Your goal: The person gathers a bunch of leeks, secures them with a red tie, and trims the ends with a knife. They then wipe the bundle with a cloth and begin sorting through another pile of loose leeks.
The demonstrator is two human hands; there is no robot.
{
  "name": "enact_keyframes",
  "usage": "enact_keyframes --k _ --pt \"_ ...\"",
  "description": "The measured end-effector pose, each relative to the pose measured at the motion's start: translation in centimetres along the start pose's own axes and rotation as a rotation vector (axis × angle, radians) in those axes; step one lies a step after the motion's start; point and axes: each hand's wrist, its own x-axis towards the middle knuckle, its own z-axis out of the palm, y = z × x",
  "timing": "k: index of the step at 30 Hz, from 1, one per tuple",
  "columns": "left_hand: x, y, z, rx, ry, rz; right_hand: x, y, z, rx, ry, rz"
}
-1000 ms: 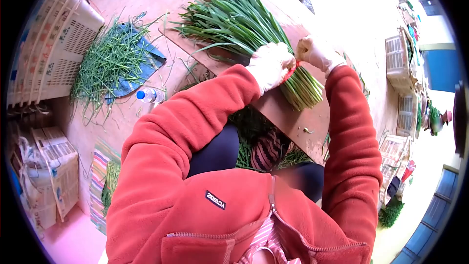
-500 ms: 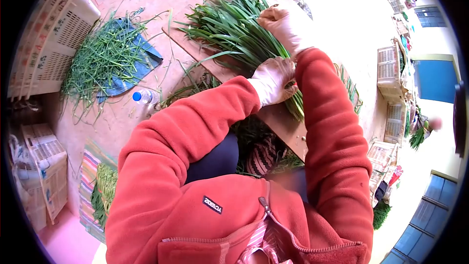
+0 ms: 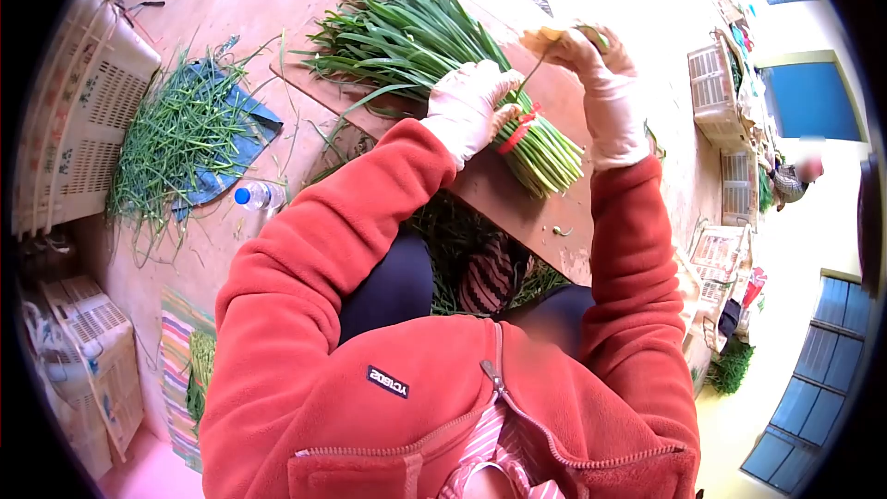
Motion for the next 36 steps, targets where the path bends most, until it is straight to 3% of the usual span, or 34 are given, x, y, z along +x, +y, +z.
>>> enact_keyframes --k 5,7,13,15,17,21,24,27,28,29,31,36 --pt "0.7 0.7 1.1 0.044 -0.001 0.128 -3.6 -0.1 -2.3 0.1 0.138 -0.021" --pt "0.7 0.3 1.5 0.031 -0.11 0.09 -4.3 0.0 -2.7 0.217 0.191 -0.052" --pt "0.3 -0.8 2.1 0.077 -0.119 0.057 -4.9 1.2 -5.3 0.386 0.264 -0.1" --pt "0.7 -0.1 1.7 0.099 -0.14 0.049 -5.1 1.8 -5.8 0.383 0.381 -0.084" --pt "0.8 1.3 1.3 0.148 -0.03 0.177 -5.2 2.2 -6.2 0.381 0.383 -0.066" --pt "1.2 0.4 2.8 0.036 -0.106 0.059 -4.5 2.1 -3.9 0.433 0.255 -0.081" --pt "1.2 1.1 2.0 0.005 -0.158 -0.022 -5.5 4.8 -2.7 -0.03 0.116 0.079" --pt "0.9 0.9 2.2 0.021 -0.139 0.001 -6.0 8.2 -2.7 0.015 0.042 0.256" --pt "0.7 0.6 2.5 0.031 -0.104 0.012 -6.2 7.7 -2.1 -0.049 0.076 0.159" --pt "0.5 0.3 3.1 0.041 -0.07 0.023 -6.2 8.0 -1.9 0.068 0.103 0.178" --pt "0.4 0.2 3.1 0.039 -0.09 0.01 -6.1 8.4 -2.1 -0.003 0.077 0.122" --pt "0.3 -0.3 3.3 0.041 -0.122 0.02 -6.9 8.2 -2.3 0.039 0.165 0.207"
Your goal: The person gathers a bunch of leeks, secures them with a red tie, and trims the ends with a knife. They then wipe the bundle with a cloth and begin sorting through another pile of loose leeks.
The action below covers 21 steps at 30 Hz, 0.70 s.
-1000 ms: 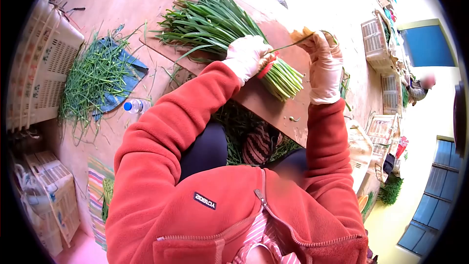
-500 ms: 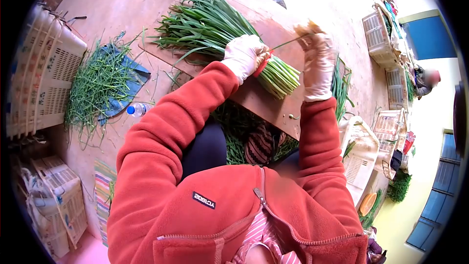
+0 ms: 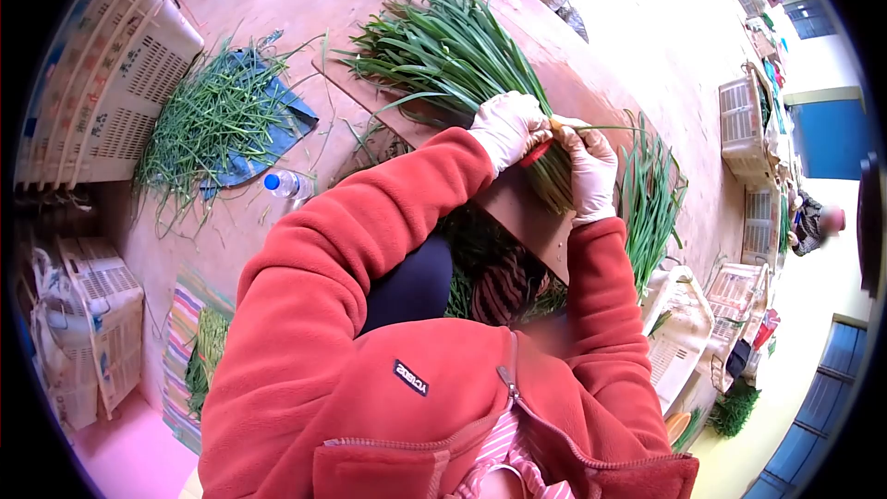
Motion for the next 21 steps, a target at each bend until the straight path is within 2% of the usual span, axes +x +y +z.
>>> enact_keyframes --k 2,3,6,8,9,11,12,13,14,15,17,19,21 --pt "-0.2 0.0 -0.1 -0.026 0.023 0.008 0.1 0.0 -0.5 0.074 -0.013 0.055" --pt "-0.1 -0.1 0.0 -0.008 -0.022 -0.012 0.4 -0.8 -1.2 -0.137 0.055 0.076" --pt "0.3 -0.2 -0.2 -0.019 -0.109 -0.046 2.0 -2.5 -3.5 -0.028 0.045 0.066" --pt "0.1 -0.5 0.1 -0.07 -0.021 -0.005 2.5 -3.9 -4.5 -0.024 0.076 0.036" --pt "-0.2 -0.3 -0.2 -0.105 0.046 0.019 2.8 -4.9 -4.7 -0.144 0.122 0.072" --pt "-0.9 0.2 -1.8 -0.509 0.174 -0.067 2.5 -7.0 -3.9 -0.451 0.055 0.085" --pt "-1.2 0.8 -3.4 -0.639 0.157 -0.122 1.5 -7.8 -1.7 -0.531 -0.015 -0.019" --pt "-1.6 0.9 -5.0 -0.769 0.138 -0.174 0.4 -8.2 0.8 -0.587 -0.072 -0.03" --pt "-2.4 0.6 -5.7 -0.848 0.121 -0.193 -0.7 -8.8 3.4 -0.813 -0.141 -0.092" --pt "-3.3 0.5 -6.7 -0.818 0.189 -0.108 -1.7 -9.0 5.7 -1.038 -0.21 -0.158" --pt "-6.0 0.3 -8.6 -1.042 0.128 -0.36 -2.8 -7.3 8.7 -1.048 -0.37 -0.245" --pt "-8.7 -3.0 -10.1 -0.781 0.175 -0.169 -3.4 -5.1 9.9 -0.72 -0.464 -0.097" --pt "-12.7 -5.0 -13.7 -1.039 0.226 -0.421 -3.5 -4.2 10.1 -0.703 -0.465 -0.047"
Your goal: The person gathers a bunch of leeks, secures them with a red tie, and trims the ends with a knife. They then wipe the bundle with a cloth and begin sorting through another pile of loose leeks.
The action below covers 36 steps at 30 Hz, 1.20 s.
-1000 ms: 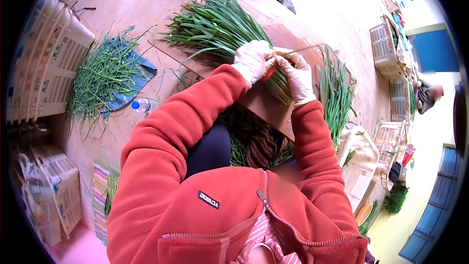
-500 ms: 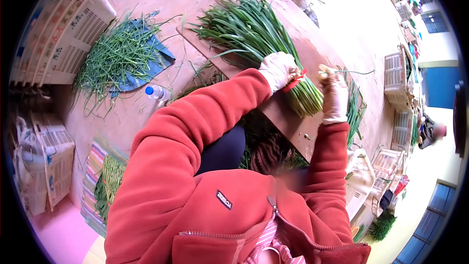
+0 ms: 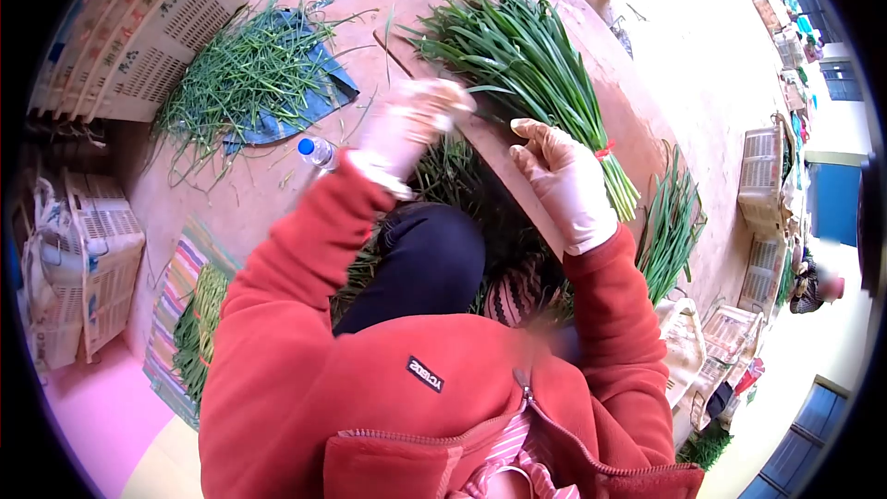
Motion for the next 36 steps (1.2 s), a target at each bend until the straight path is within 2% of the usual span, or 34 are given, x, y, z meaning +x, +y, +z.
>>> enact_keyframes --k 1,2,3,4,5,6,8,9,10,11,14,15,16,17,18,20,21,23,24,26,27,28,30,31,32,34,35,36 --pt "-0.5 -0.3 -2.6 0.224 0.095 0.276 0.0 1.3 0.5 -0.09 0.058 -0.122" --pt "-1.4 0.9 -5.1 -0.167 0.274 0.001 -0.1 2.0 0.8 -0.181 0.117 -0.244" --pt "-2.0 2.1 -8.8 0.207 0.377 -0.042 -0.1 1.6 0.7 -0.27 0.135 -0.297" --pt "-1.9 1.7 -14.8 0.237 0.401 -0.147 0.2 1.8 1.0 -0.273 0.132 -0.291" --pt "-1.9 2.5 -19.0 0.397 0.556 -0.168 0.9 2.2 1.3 -0.371 0.157 -0.371" --pt "-1.6 2.6 -22.0 0.523 0.892 -0.155 1.6 2.5 1.6 -0.467 0.181 -0.452" --pt "-1.6 0.4 -34.7 1.17 0.97 -0.664 3.3 2.0 2.5 -0.726 0.189 -0.409" --pt "-1.4 0.6 -34.4 1.29 0.941 -0.492 4.4 1.6 2.9 -0.804 0.22 -0.447" --pt "-1.8 1.0 -32.9 1.402 0.9 -0.324 5.2 1.3 3.2 -0.88 0.243 -0.479" --pt "-2.0 0.4 -30.4 1.051 0.837 -0.156 6.3 2.6 3.8 -0.907 0.291 -0.51" --pt "-2.3 1.0 -18.7 0.557 0.517 -0.052 7.5 3.9 4.1 -0.951 0.326 -0.608" --pt "-2.4 1.9 -15.6 0.667 0.377 -0.221 6.9 2.9 3.9 -1.012 0.345 -0.544" --pt "-2.7 -1.0 -14.1 0.412 0.259 -0.144 6.4 2.3 3.8 -1.072 0.365 -0.479" --pt "-2.6 -2.5 -11.7 0.794 -0.003 0.179 6.0 2.8 3.4 -1.037 0.36 -0.57" --pt "-3.0 -2.6 -7.8 0.154 -0.082 -0.168 5.4 2.5 3.1 -0.965 0.357 -0.635" --pt "-3.1 -1.4 -2.3 0.183 -0.255 -0.53 5.0 2.8 2.9 -0.867 0.293 -0.649" --pt "-2.7 -2.7 -0.8 0.197 -0.284 -0.534 4.7 2.8 2.6 -0.871 0.298 -0.641" --pt "-1.8 -3.8 1.9 0.255 -0.355 -0.505 4.3 2.5 1.5 -0.618 0.168 -0.681" --pt "-1.2 -3.8 3.0 0.302 -0.402 -0.473 4.2 2.5 1.1 -0.623 0.172 -0.67" --pt "0.1 -4.0 4.8 0.372 -0.415 -0.377 3.8 2.5 0.4 -0.102 0.15 -0.552" --pt "0.7 -4.4 5.7 0.362 -0.41 -0.398 3.1 2.2 -0.5 0.061 0.132 -0.399" --pt "1.6 -4.8 6.6 0.35 -0.399 -0.414 2.8 1.7 -1.8 0.178 0.112 -0.368" --pt "3.6 -4.6 8.3 0.559 -0.413 -0.348 2.4 2.1 -4.4 0.286 0.101 -0.306" --pt "4.0 -4.4 9.4 0.412 -0.404 -0.415 1.9 1.8 -5.3 0.435 0.071 -0.208" --pt "4.7 -5.5 10.5 0.278 -0.404 -0.488 1.5 2.0 -5.8 0.43 0.079 -0.211" --pt "5.9 -5.0 12.1 0.495 -0.491 -0.482 1.0 2.2 -6.4 0.477 0.028 -0.245" --pt "6.3 -5.5 12.7 0.514 -0.494 -0.485 0.5 2.2 -6.3 0.508 0.033 -0.247" --pt "6.6 -6.2 13.0 0.516 -0.495 -0.483 0.2 2.4 -6.3 0.416 0.046 -0.264"
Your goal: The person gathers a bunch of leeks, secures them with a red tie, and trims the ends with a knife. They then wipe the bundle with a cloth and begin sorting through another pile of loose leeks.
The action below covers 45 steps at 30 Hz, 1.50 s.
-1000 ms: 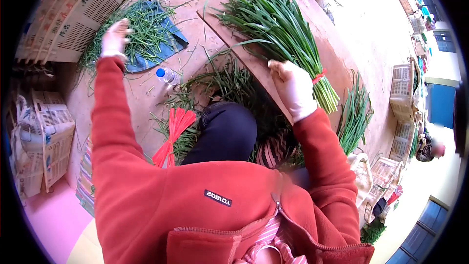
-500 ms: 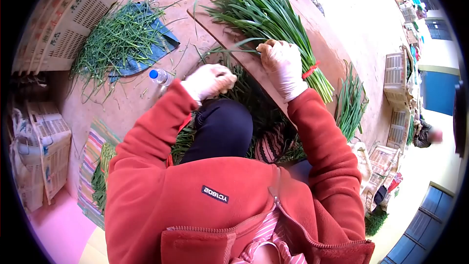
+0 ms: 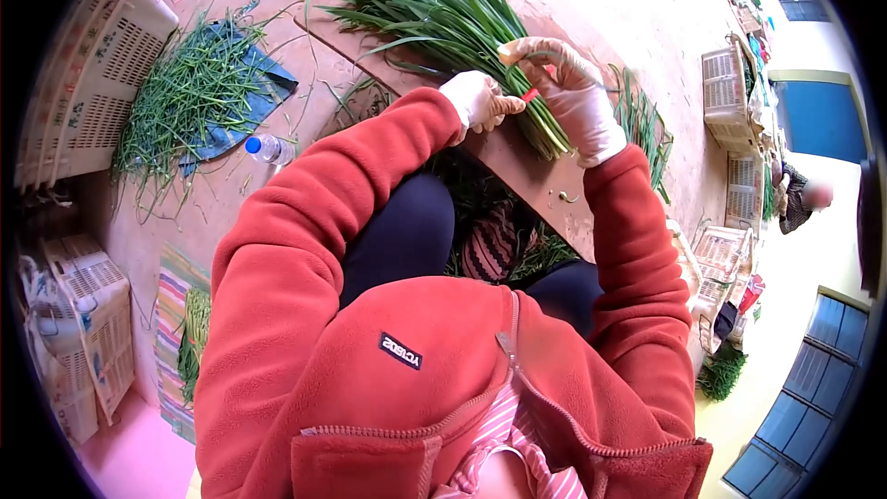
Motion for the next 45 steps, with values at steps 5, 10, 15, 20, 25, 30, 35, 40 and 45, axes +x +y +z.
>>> enact_keyframes --k 5,10,15,20,25,30,35,40,45 --pt "0.1 -0.1 0.5 -0.166 0.065 0.03 -2.4 -1.8 0.0 -0.221 -0.103 -0.146" --pt "1.0 -1.2 0.5 -0.393 0.028 -0.024 -4.4 -4.7 0.7 -0.229 0.001 -0.254" --pt "-2.1 -1.0 -2.2 -0.029 -0.093 0.191 -4.5 -7.0 0.8 0.19 0.278 -0.034" --pt "-10.6 -0.1 -5.9 -0.533 -0.14 0.54 -2.2 -8.9 4.1 0.329 0.113 0.085" --pt "-17.0 -2.1 -5.3 -0.682 -0.021 0.196 0.6 -7.3 10.4 0.306 -0.252 0.268" --pt "-20.2 -10.9 -19.0 -0.604 0.899 0.183 4.9 -2.2 4.6 -0.134 0.163 -0.182" --pt "-20.5 -15.0 -24.5 0.66 1.652 -0.099 11.5 4.8 1.1 -0.81 0.074 -0.378" --pt "-14.3 -0.9 -11.6 0.337 0.901 0.867 15.2 6.6 3.7 -0.8 -0.08 -0.397" --pt "-8.3 0.5 -6.2 0.305 0.692 0.823 16.2 5.3 3.6 -1.093 -0.301 -0.425"
